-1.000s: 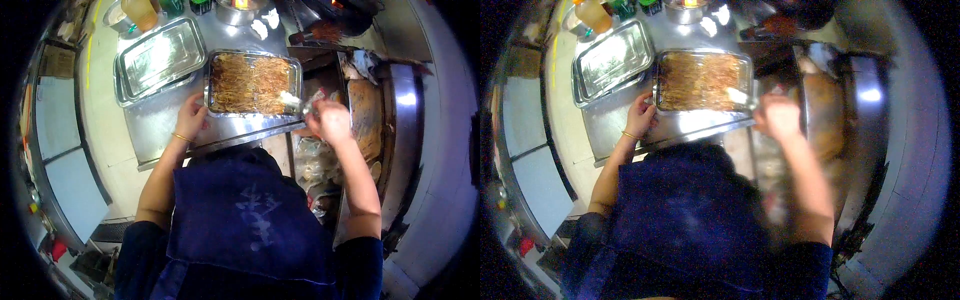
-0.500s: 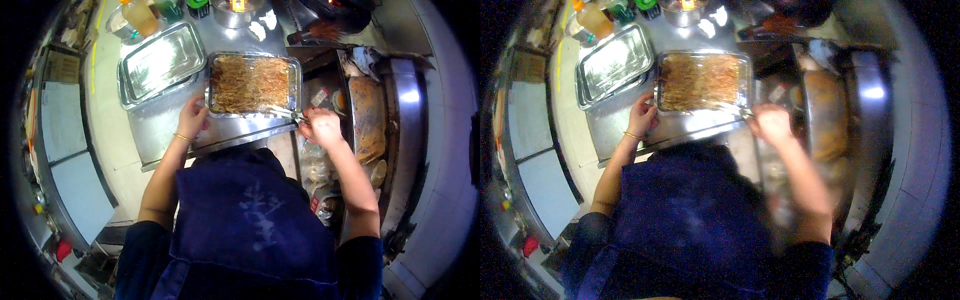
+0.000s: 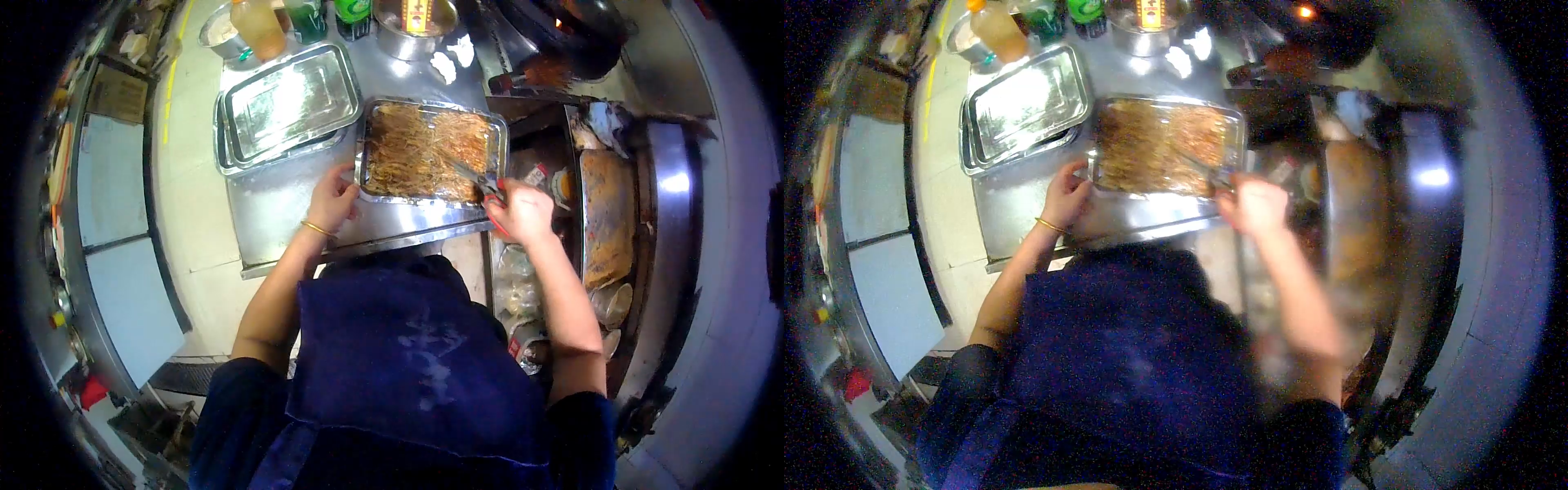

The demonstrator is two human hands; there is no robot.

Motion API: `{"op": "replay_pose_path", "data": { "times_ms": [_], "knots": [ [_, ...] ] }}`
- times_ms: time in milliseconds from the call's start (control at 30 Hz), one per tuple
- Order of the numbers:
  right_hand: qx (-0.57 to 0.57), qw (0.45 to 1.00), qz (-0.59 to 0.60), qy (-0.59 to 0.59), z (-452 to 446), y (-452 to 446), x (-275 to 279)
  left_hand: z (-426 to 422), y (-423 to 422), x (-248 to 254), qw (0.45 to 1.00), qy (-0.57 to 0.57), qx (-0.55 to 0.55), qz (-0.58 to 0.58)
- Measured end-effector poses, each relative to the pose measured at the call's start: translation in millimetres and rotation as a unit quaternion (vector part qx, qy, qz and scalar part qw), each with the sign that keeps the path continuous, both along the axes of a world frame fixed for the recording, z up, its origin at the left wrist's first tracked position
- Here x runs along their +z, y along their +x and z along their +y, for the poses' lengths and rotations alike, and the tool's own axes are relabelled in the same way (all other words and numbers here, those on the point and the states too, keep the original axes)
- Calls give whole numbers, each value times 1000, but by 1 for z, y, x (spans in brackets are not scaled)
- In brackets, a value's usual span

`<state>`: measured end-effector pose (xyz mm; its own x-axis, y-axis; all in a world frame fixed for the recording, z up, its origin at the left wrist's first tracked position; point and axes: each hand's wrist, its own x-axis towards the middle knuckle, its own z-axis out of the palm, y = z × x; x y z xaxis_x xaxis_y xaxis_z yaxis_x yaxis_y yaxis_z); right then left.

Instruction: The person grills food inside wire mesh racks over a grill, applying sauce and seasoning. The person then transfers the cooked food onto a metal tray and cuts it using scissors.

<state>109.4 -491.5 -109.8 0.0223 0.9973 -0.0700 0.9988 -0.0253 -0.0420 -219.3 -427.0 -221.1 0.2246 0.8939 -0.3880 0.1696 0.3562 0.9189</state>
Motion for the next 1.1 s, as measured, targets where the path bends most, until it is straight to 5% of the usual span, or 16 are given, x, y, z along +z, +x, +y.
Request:
{"op": "replay_pose_path", "data": {
  "times_ms": [367,500,733,933,1100],
  "knots": [
    [-49,995,-51,-75,52,-34,0,-3,-2,3,1000,11,-5,-1],
    [68,996,-39,39,38,-42,2,-2,1,11,1000,3,-8,29],
    [27,997,-60,-44,47,-39,-12,-3,1,10,1000,-2,-7,13],
    [-71,994,9,-87,33,-44,-7,-2,-1,7,1000,-1,-5,14],
    [-165,964,187,-93,22,-35,-20,-2,1,14,999,5,-17,29]
  ]
}}
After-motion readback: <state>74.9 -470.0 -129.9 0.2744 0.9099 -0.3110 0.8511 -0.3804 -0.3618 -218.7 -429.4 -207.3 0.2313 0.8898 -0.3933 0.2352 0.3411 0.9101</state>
